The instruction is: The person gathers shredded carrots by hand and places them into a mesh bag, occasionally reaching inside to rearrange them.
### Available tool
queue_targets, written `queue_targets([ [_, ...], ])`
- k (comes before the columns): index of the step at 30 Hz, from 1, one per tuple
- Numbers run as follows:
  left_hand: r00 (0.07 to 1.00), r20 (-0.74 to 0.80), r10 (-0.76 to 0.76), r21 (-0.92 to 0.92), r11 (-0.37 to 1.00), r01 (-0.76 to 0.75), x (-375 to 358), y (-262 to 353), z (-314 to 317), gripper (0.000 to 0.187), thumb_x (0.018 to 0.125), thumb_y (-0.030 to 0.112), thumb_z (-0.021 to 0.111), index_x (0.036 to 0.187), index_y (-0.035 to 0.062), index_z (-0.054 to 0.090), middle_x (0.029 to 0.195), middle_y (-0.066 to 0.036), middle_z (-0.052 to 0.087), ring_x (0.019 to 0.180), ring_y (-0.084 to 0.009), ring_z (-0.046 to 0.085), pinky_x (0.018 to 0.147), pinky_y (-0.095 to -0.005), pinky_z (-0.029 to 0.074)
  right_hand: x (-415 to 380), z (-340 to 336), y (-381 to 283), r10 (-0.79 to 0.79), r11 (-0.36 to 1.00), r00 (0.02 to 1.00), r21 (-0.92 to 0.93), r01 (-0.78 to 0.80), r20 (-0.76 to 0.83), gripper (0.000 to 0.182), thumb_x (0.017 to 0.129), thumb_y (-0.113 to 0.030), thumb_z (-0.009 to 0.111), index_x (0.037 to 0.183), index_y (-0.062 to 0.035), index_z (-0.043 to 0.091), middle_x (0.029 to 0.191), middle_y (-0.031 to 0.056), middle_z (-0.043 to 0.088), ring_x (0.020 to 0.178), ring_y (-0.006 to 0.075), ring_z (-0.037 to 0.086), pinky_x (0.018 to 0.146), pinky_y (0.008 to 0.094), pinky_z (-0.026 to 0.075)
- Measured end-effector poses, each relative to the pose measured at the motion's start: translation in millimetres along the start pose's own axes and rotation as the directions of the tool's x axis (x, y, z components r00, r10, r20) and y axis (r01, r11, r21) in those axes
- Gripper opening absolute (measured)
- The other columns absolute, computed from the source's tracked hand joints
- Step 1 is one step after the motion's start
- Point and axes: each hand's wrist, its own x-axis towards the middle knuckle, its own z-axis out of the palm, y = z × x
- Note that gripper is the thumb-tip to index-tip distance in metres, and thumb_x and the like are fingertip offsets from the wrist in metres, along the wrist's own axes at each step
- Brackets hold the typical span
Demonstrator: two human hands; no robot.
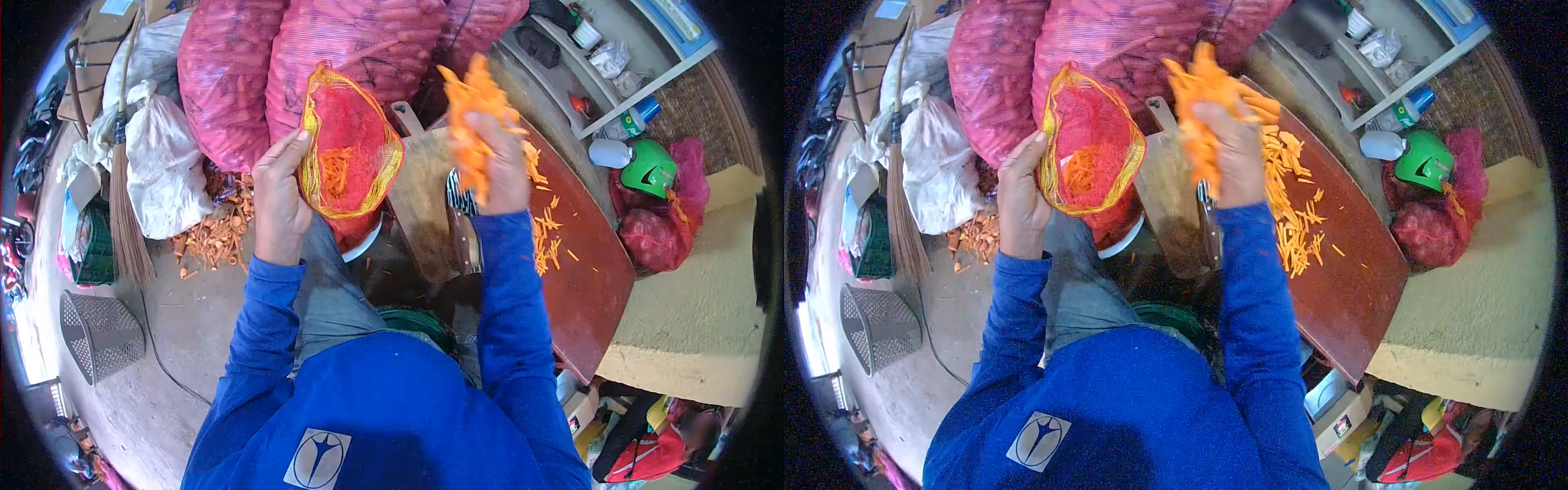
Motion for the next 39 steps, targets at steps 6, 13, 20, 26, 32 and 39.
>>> queue_targets([
  [6, 1.000, 0.003, 0.027, -0.030, 0.999, -0.026, 2.0, 6.1, -3.8, 0.022, 0.095, 0.004, 0.062, 0.113, -0.0087, 0.067, 0.107, -0.015, 0.071, 0.094, -0.0171, 0.069, 0.087, -0.0284, 0.054, 23.1, 98.3, 85.4, 0.046, 0.987, 0.980, 0.144, -0.075, 0.195, 0.031, 0.086, -0.014, 0.072, 0.114, -0.0019, 0.066, 0.092, 0.0062, 0.070, 0.070, 0.0129, 0.068, 0.057, 0.0273, 0.056],
  [13, 0.999, -0.027, 0.030, -0.012, 0.999, -0.030, 3.6, 10.5, -12.0, 0.022, 0.095, 0.004, 0.062, 0.113, -0.0093, 0.066, 0.107, -0.015, 0.071, 0.095, -0.0178, 0.069, 0.088, -0.0293, 0.054, 34.7, 68.6, 136.4, -0.129, 0.636, 0.886, -0.649, 0.418, 0.445, 0.024, 0.084, -0.011, 0.071, 0.103, 0.0058, 0.068, 0.090, 0.0094, 0.072, 0.086, 0.0205, 0.068, 0.080, 0.0336, 0.054],
  [20, 0.999, 0.036, -0.001, -0.011, 1.000, 0.001, 12.6, 2.3, -12.2, 0.023, 0.096, 0.003, 0.060, 0.115, -0.0094, 0.065, 0.111, -0.016, 0.070, 0.099, -0.0203, 0.069, 0.090, -0.0316, 0.055, 24.6, 69.3, 110.5, -0.133, 0.495, 0.840, -0.699, 0.517, 0.527, 0.018, 0.081, -0.011, 0.066, 0.088, 0.0054, 0.068, 0.087, 0.0217, 0.069, 0.084, 0.0359, 0.069, 0.075, 0.0419, 0.053],
  [26, 0.994, 0.087, -0.064, -0.020, 0.998, 0.066, 14.4, -0.9, -16.0, 0.025, 0.099, 0.007, 0.057, 0.118, -0.0074, 0.064, 0.115, -0.016, 0.069, 0.103, -0.0221, 0.068, 0.094, -0.0361, 0.055, 10.9, 73.5, 115.5, -0.136, 0.074, 0.825, -0.825, 0.560, 0.548, 0.020, 0.078, -0.016, 0.071, 0.088, 0.0016, 0.068, 0.094, 0.0210, 0.067, 0.093, 0.0381, 0.067, 0.079, 0.0487, 0.052],
  [32, 0.993, 0.089, -0.082, 0.017, 0.997, 0.081, 13.3, -0.2, -14.1, 0.024, 0.101, 0.009, 0.055, 0.118, -0.0064, 0.064, 0.116, -0.016, 0.069, 0.104, -0.0218, 0.068, 0.094, -0.0355, 0.055, 7.3, 58.0, 94.7, -0.020, 0.098, 0.811, -0.806, 0.584, 0.585, 0.015, 0.077, -0.011, 0.069, 0.090, -0.0028, 0.069, 0.098, 0.0160, 0.067, 0.093, 0.0361, 0.066, 0.080, 0.0490, 0.050],
  [39, 0.994, 0.073, -0.075, 0.028, 0.997, 0.074, 14.5, -0.3, -16.0, 0.026, 0.101, 0.010, 0.055, 0.119, -0.0068, 0.063, 0.117, -0.016, 0.069, 0.105, -0.0222, 0.068, 0.094, -0.0355, 0.055, 10.8, 31.4, 86.5, -0.295, 0.387, 0.764, -0.659, 0.645, 0.574, 0.009, 0.078, -0.006, 0.061, 0.084, -0.0047, 0.067, 0.093, 0.0134, 0.068, 0.089, 0.0339, 0.066, 0.080, 0.0469, 0.050],
])
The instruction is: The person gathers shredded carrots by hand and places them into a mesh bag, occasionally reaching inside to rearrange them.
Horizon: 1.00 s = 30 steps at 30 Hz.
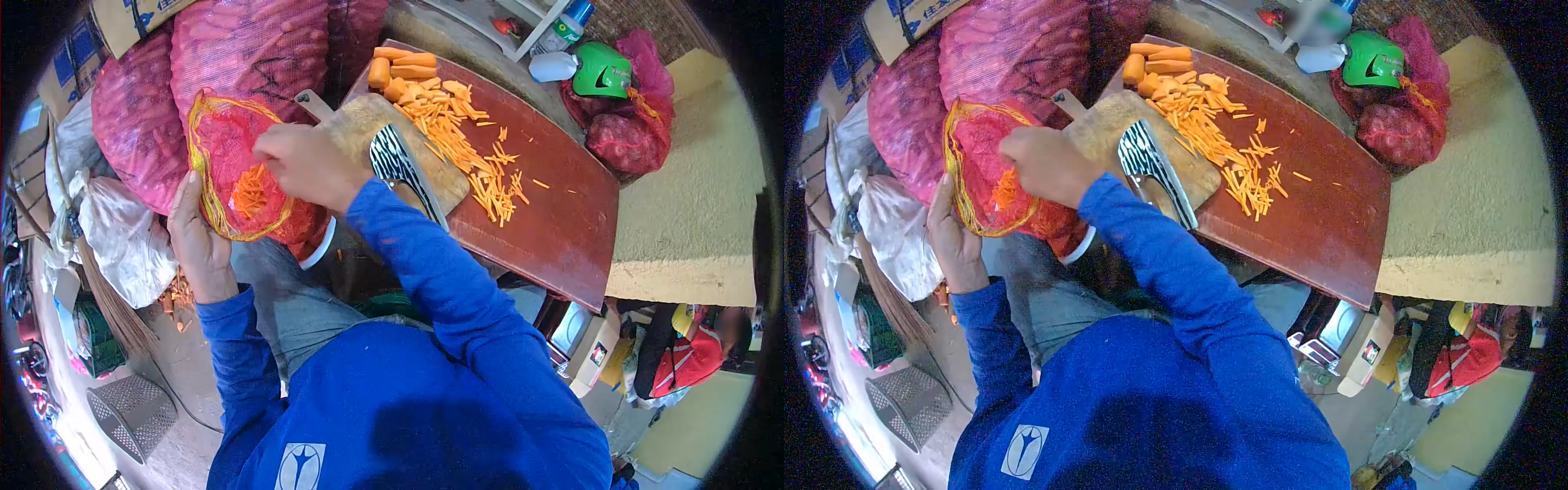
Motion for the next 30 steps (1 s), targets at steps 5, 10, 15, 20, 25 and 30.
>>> queue_targets([
  [5, 1.000, -0.011, 0.010, 0.025, 1.000, -0.009, -5.2, 16.6, -13.2, 0.028, 0.101, 0.010, 0.054, 0.122, -0.0069, 0.061, 0.120, -0.016, 0.068, 0.107, -0.0227, 0.067, 0.096, -0.0358, 0.054, -39.7, -88.3, 85.7, 0.104, 0.957, 0.978, -0.250, -0.148, -0.182, 0.014, 0.082, -0.014, 0.065, 0.091, -0.0034, 0.070, 0.092, 0.0163, 0.066, 0.091, 0.0351, 0.064, 0.084, 0.0441, 0.051],
  [10, 0.999, -0.050, 0.022, -0.007, 1.000, -0.022, -8.7, 15.7, -12.3, 0.028, 0.101, 0.008, 0.055, 0.122, -0.0080, 0.061, 0.119, -0.016, 0.068, 0.105, -0.0219, 0.068, 0.094, -0.0342, 0.055, -105.2, -121.9, 164.9, 0.402, 0.711, 0.913, -0.605, -0.357, -0.065, 0.028, 0.092, -0.029, 0.062, 0.112, -0.0091, 0.068, 0.114, 0.0135, 0.064, 0.105, 0.0373, 0.061, 0.087, 0.0502, 0.049],
  [15, 1.000, -0.022, -0.015, 0.009, 1.000, 0.015, -7.5, 13.2, -18.3, 0.025, 0.100, 0.008, 0.055, 0.119, -0.0070, 0.063, 0.117, -0.016, 0.069, 0.105, -0.0219, 0.068, 0.094, -0.0340, 0.055, -131.0, -147.9, 163.7, 0.599, 0.646, 0.786, -0.672, -0.363, 0.151, 0.041, 0.093, -0.030, 0.060, 0.131, -0.0138, 0.059, 0.142, 0.0130, 0.053, 0.117, 0.0413, 0.054, 0.094, 0.0569, 0.045],
  [20, 0.999, -0.053, 0.005, 0.020, 1.000, -0.004, -5.4, 11.6, -16.0, 0.024, 0.100, 0.008, 0.055, 0.118, -0.0065, 0.063, 0.117, -0.016, 0.069, 0.104, -0.0222, 0.068, 0.094, -0.0346, 0.056, -173.1, -178.8, 146.4, 0.439, 0.655, 0.897, -0.703, -0.277, 0.056, 0.028, 0.087, -0.023, 0.066, 0.112, -0.0107, 0.068, 0.112, 0.0079, 0.065, 0.100, 0.0360, 0.061, 0.084, 0.0496, 0.050],
  [25, 0.999, -0.038, -0.014, 0.003, 1.000, 0.014, -7.4, 10.3, -16.4, 0.024, 0.101, 0.008, 0.055, 0.119, -0.0061, 0.062, 0.118, -0.016, 0.068, 0.106, -0.0225, 0.068, 0.094, -0.0351, 0.055, -210.9, -240.2, 125.6, 0.439, 0.815, 0.899, -0.419, -0.401, -0.006, 0.022, 0.083, -0.017, 0.069, 0.099, -0.0018, 0.070, 0.109, 0.0110, 0.064, 0.090, 0.0327, 0.063, 0.083, 0.0396, 0.051],
  [30, 0.999, -0.011, -0.051, 0.015, 0.999, 0.052, -8.5, 12.3, -20.3, 0.026, 0.102, 0.010, 0.054, 0.121, -0.0055, 0.062, 0.119, -0.016, 0.068, 0.107, -0.0225, 0.068, 0.095, -0.0359, 0.055, -275.9, -253.0, 84.9, 0.717, 0.626, 0.654, -0.189, -0.756, -0.243, 0.061, 0.078, -0.025, 0.078, 0.132, -0.0037, 0.058, 0.125, 0.0157, 0.059, 0.108, 0.0330, 0.061, 0.090, 0.0429, 0.049],
])
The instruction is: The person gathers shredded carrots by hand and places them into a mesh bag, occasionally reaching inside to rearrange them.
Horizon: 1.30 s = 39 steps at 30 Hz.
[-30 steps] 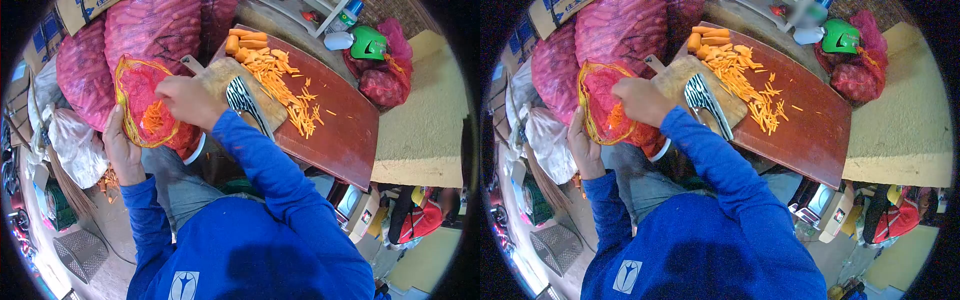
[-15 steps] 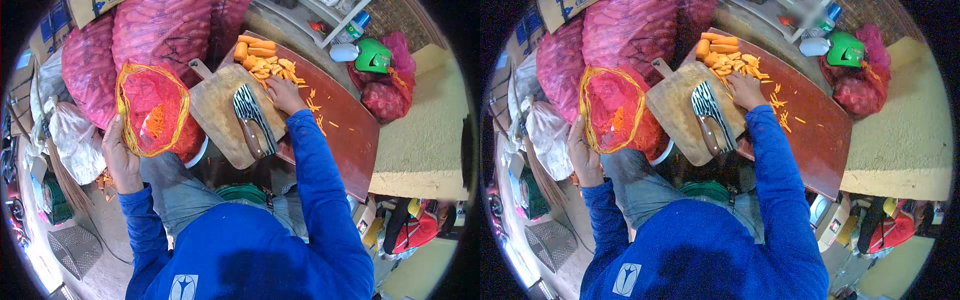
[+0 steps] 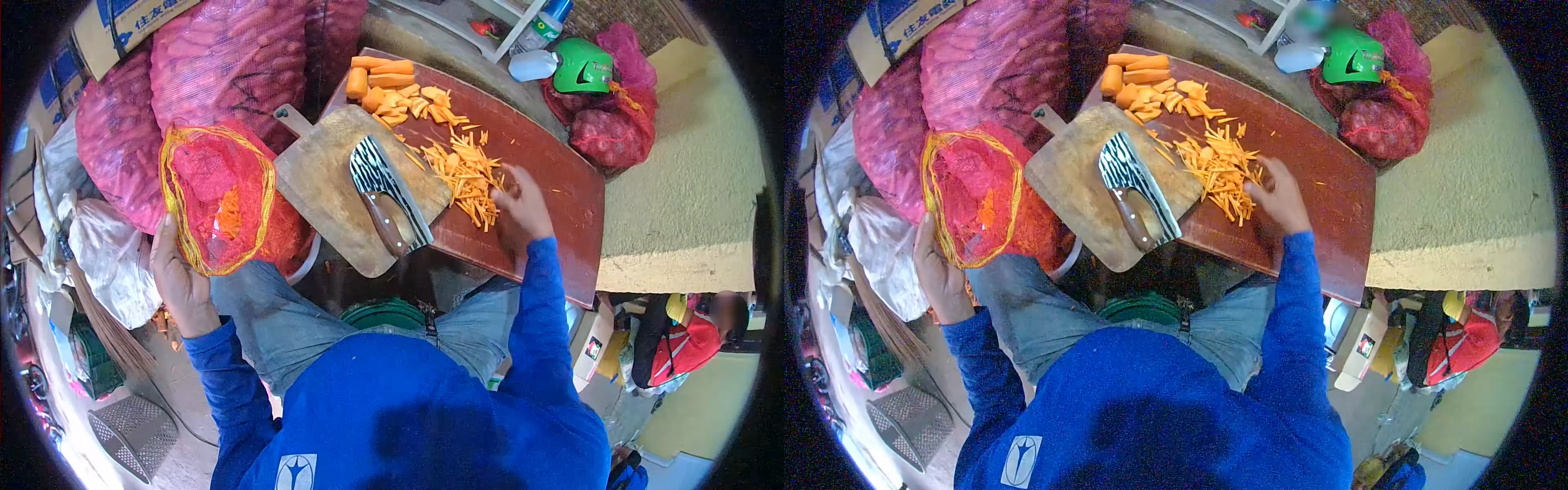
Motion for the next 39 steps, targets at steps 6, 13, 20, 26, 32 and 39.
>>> queue_targets([
  [6, 0.999, -0.030, 0.021, 0.066, 0.998, -0.019, -3.4, -4.5, 1.3, 0.029, 0.102, 0.011, 0.054, 0.125, -0.0054, 0.060, 0.121, -0.016, 0.067, 0.108, -0.0230, 0.067, 0.095, -0.0364, 0.055, -35.0, 37.1, -24.4, -0.073, 0.870, 0.995, -0.491, 0.028, -0.072, 0.089, 0.075, -0.028, 0.082, 0.149, -0.0053, 0.038, 0.141, 0.0226, 0.046, 0.128, 0.0445, 0.043, 0.106, 0.0466, 0.040],
  [13, 1.000, -0.017, 0.008, 0.034, 0.999, -0.008, -9.2, 0.5, 5.0, 0.027, 0.101, 0.010, 0.055, 0.123, -0.0051, 0.061, 0.120, -0.016, 0.068, 0.108, -0.0231, 0.068, 0.095, -0.0367, 0.055, 17.9, 20.8, -9.6, -0.086, 0.958, 0.996, -0.273, 0.087, 0.013, 0.054, 0.081, -0.019, 0.070, 0.130, -0.0002, 0.058, 0.123, 0.0203, 0.057, 0.110, 0.0419, 0.054, 0.100, 0.0462, 0.044],
  [20, 1.000, 0.010, -0.017, 0.021, 1.000, 0.017, -9.1, -3.0, 3.5, 0.025, 0.101, 0.009, 0.055, 0.121, -0.0051, 0.062, 0.119, -0.016, 0.068, 0.107, -0.0225, 0.068, 0.096, -0.0361, 0.055, 60.3, 45.5, -17.2, -0.245, 0.885, 0.969, -0.406, 0.228, 0.011, 0.033, 0.087, -0.017, 0.063, 0.117, -0.0023, 0.066, 0.119, 0.0194, 0.063, 0.106, 0.0411, 0.058, 0.094, 0.0483, 0.047],
  [26, 1.000, -0.009, -0.018, -0.005, 1.000, 0.018, -10.7, 3.3, -6.3, 0.025, 0.101, 0.008, 0.054, 0.120, -0.0056, 0.062, 0.118, -0.016, 0.069, 0.106, -0.0227, 0.068, 0.096, -0.0363, 0.055, 71.0, 33.1, 10.1, -0.091, 0.993, 0.988, -0.089, 0.080, -0.123, 0.023, 0.089, -0.018, 0.068, 0.102, 0.0003, 0.071, 0.092, 0.0172, 0.072, 0.083, 0.0277, 0.070, 0.076, 0.0375, 0.053],
  [32, 1.000, 0.019, -0.001, -0.008, 1.000, 0.002, -10.5, -0.1, -4.0, 0.025, 0.102, 0.010, 0.054, 0.120, -0.0053, 0.062, 0.118, -0.016, 0.069, 0.106, -0.0224, 0.068, 0.095, -0.0362, 0.055, 55.6, 6.7, 39.7, 0.106, 0.994, 0.991, 0.013, -0.105, -0.080, 0.021, 0.090, -0.017, 0.065, 0.099, 0.0017, 0.070, 0.087, 0.0128, 0.072, 0.081, 0.0208, 0.068, 0.073, 0.0347, 0.053],
  [39, 1.000, 0.025, -0.004, 0.013, 1.000, 0.003, -13.6, -1.4, 1.3, 0.025, 0.102, 0.011, 0.053, 0.119, -0.0049, 0.063, 0.117, -0.016, 0.069, 0.104, -0.0223, 0.069, 0.093, -0.0358, 0.056, 51.5, 29.2, 5.3, -0.013, 0.992, 0.991, -0.123, -0.004, -0.137, 0.025, 0.090, -0.022, 0.067, 0.104, -0.0020, 0.068, 0.094, 0.0193, 0.071, 0.089, 0.0323, 0.070, 0.077, 0.0417, 0.054],
])
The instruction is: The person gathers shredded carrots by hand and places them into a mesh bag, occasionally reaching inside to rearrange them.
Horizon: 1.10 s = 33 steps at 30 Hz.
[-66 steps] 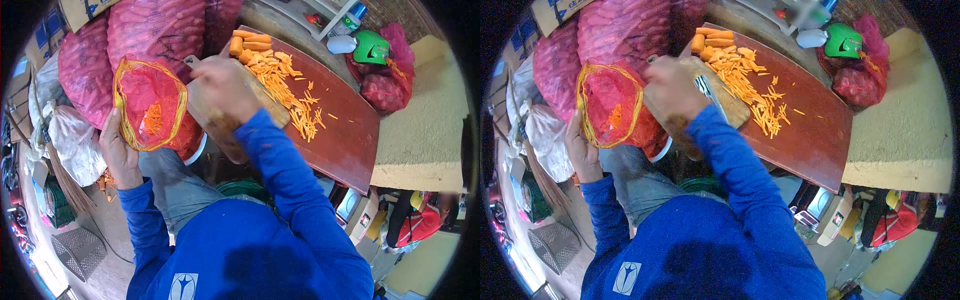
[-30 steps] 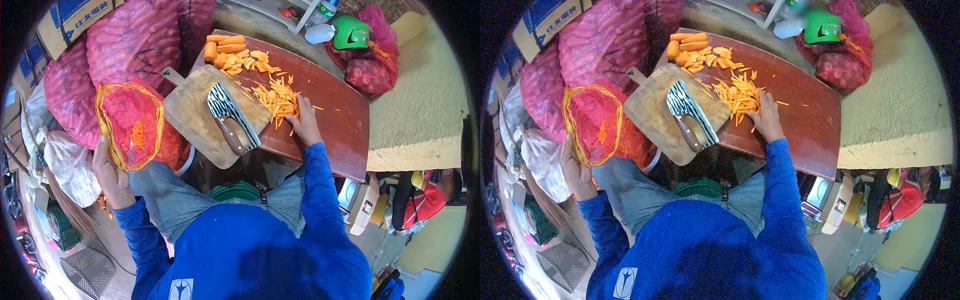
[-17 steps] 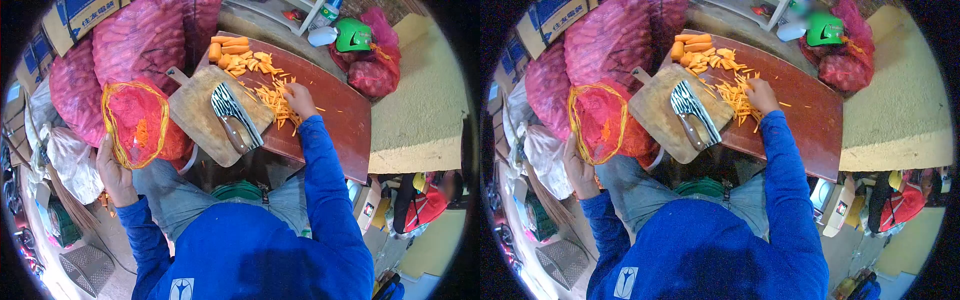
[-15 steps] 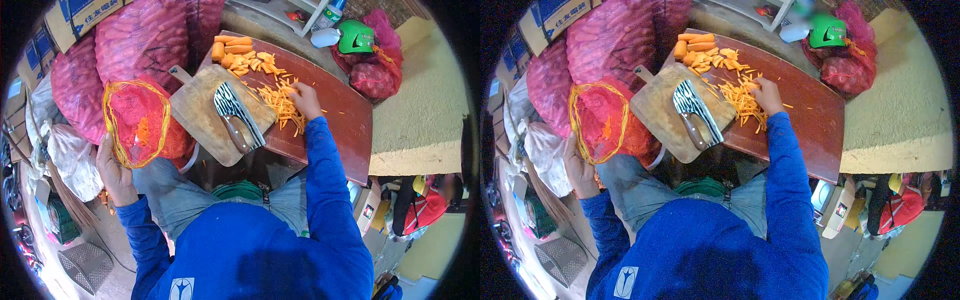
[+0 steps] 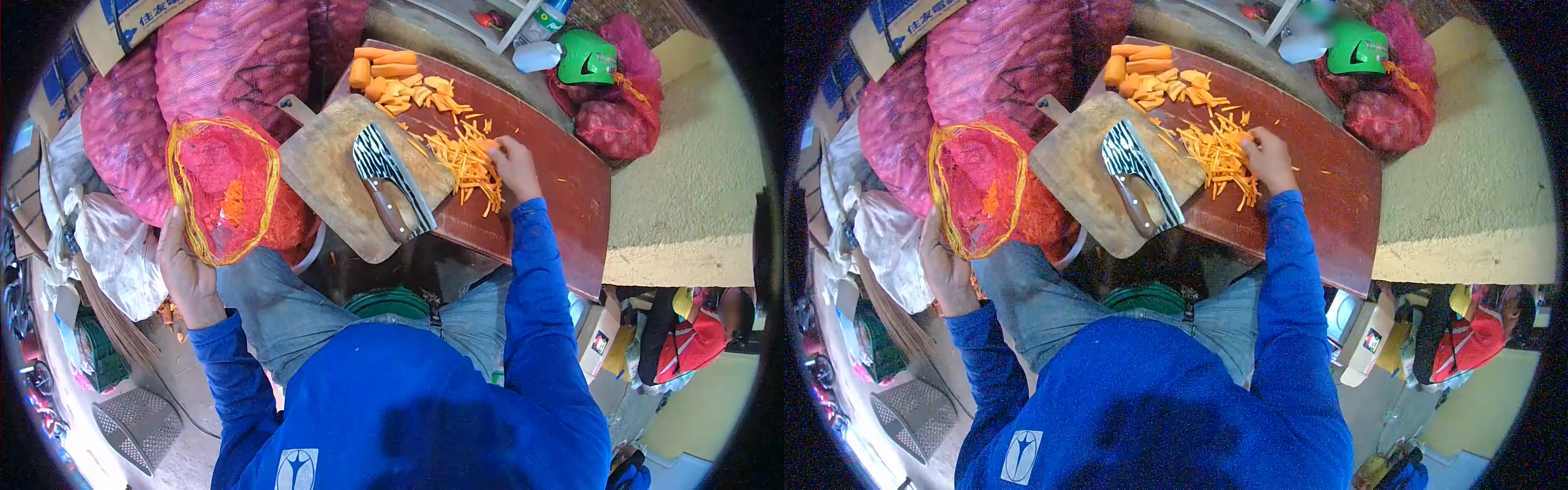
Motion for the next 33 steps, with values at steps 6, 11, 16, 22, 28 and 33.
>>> queue_targets([
  [6, 1.000, -0.003, 0.005, 0.006, 1.000, -0.005, -2.7, 3.6, -3.0, 0.025, 0.102, 0.011, 0.053, 0.119, -0.0049, 0.063, 0.117, -0.016, 0.069, 0.104, -0.0228, 0.069, 0.093, -0.0361, 0.056, -7.6, 0.0, -43.1, 0.010, 0.958, 0.993, -0.285, 0.024, 0.118, 0.027, 0.088, -0.026, 0.066, 0.105, -0.0048, 0.069, 0.100, 0.0205, 0.070, 0.097, 0.0422, 0.066, 0.083, 0.0485, 0.053],
  [11, 1.000, -0.018, 0.014, 0.006, 1.000, -0.014, -2.4, 3.8, -3.2, 0.023, 0.102, 0.011, 0.054, 0.118, -0.0037, 0.062, 0.117, -0.014, 0.069, 0.105, -0.0226, 0.068, 0.093, -0.0374, 0.056, 7.1, -8.8, -33.2, 0.040, 0.983, 0.999, -0.178, -0.034, 0.030, 0.025, 0.090, -0.026, 0.062, 0.097, -0.0033, 0.072, 0.096, 0.0204, 0.071, 0.093, 0.0391, 0.068, 0.080, 0.0465, 0.053],
  [16, 0.997, -0.068, 0.047, 0.038, 0.998, -0.044, -2.6, 0.9, -1.5, 0.025, 0.101, 0.010, 0.055, 0.119, -0.0062, 0.062, 0.116, -0.017, 0.069, 0.104, -0.0230, 0.069, 0.093, -0.0359, 0.056, 15.7, -7.7, -22.6, 0.003, 0.996, 0.998, -0.087, 0.002, 0.061, 0.024, 0.091, -0.022, 0.062, 0.096, -0.0010, 0.072, 0.095, 0.0208, 0.071, 0.093, 0.0382, 0.069, 0.081, 0.0446, 0.053],
  [22, 0.998, -0.038, 0.041, 0.048, 0.998, -0.040, -3.2, 4.0, 0.0, 0.025, 0.101, 0.009, 0.054, 0.119, -0.0066, 0.062, 0.116, -0.017, 0.069, 0.104, -0.0231, 0.069, 0.093, -0.0359, 0.056, 27.6, 15.0, -41.8, -0.109, 0.982, 0.992, -0.146, 0.118, 0.068, 0.028, 0.089, -0.019, 0.066, 0.113, -0.0030, 0.068, 0.111, 0.0224, 0.069, 0.102, 0.0409, 0.066, 0.088, 0.0481, 0.052],
  [28, 0.998, -0.048, 0.038, 0.034, 0.999, -0.037, -3.6, 2.3, -0.1, 0.025, 0.101, 0.009, 0.055, 0.118, -0.0065, 0.063, 0.116, -0.016, 0.069, 0.104, -0.0230, 0.069, 0.092, -0.0357, 0.056, 44.0, 9.8, -59.2, 0.071, 0.907, 0.960, -0.419, 0.051, 0.269, 0.026, 0.089, -0.021, 0.067, 0.108, -0.0038, 0.066, 0.110, 0.0231, 0.068, 0.104, 0.0426, 0.064, 0.089, 0.0510, 0.051],
  [33, 0.997, -0.065, 0.031, 0.052, 0.998, -0.027, -1.8, 2.7, -1.5, 0.025, 0.101, 0.010, 0.056, 0.117, -0.0063, 0.063, 0.114, -0.016, 0.070, 0.101, -0.0223, 0.069, 0.090, -0.0348, 0.057, 43.0, 8.9, -49.8, 0.033, 0.917, 0.981, -0.397, 0.046, 0.189, 0.021, 0.086, -0.023, 0.070, 0.098, -0.0055, 0.068, 0.093, 0.0186, 0.070, 0.096, 0.0396, 0.067, 0.081, 0.0497, 0.052],
])
